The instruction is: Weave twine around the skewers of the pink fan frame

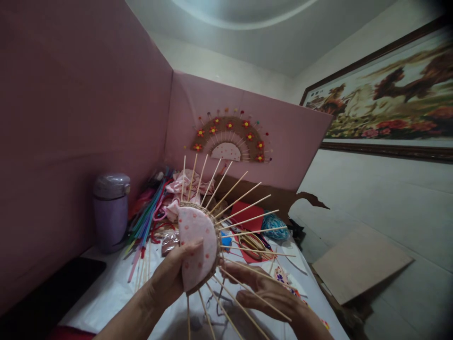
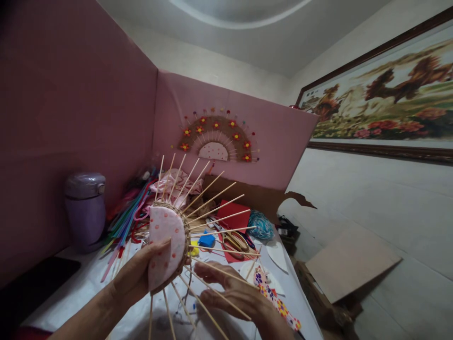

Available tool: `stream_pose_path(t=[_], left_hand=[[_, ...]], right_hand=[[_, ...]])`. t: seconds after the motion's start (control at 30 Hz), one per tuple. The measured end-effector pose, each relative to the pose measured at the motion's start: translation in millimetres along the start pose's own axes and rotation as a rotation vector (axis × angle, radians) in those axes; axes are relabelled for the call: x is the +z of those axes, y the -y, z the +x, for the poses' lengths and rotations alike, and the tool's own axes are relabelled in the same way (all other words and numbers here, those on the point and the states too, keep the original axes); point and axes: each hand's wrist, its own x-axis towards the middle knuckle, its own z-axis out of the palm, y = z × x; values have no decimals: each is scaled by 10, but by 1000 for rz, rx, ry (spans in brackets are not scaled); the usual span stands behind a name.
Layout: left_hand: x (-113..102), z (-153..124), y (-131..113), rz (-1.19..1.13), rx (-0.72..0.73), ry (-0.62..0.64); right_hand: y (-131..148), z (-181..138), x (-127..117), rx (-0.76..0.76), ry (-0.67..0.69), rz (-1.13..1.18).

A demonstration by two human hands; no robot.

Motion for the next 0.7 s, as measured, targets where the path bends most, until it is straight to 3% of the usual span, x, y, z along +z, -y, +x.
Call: stream_pose_path(t=[0.07,0.13,0.3,0.47,0.7], left_hand=[[4,6,1,11,6,-27],[14,4,0,25,8,-36],[77,-37,4,68,-1,-48],[147,-52,65,73,-34,-87],[181,-21,147,79,-54,-194]], right_hand=[[68,100,116,-63,66,243],[87,193,241,-65,51,394],[-107,286,402,-28,-74,604],[-392,249,413,85,-104,789],[-646,271,525,60,-165,1033]])
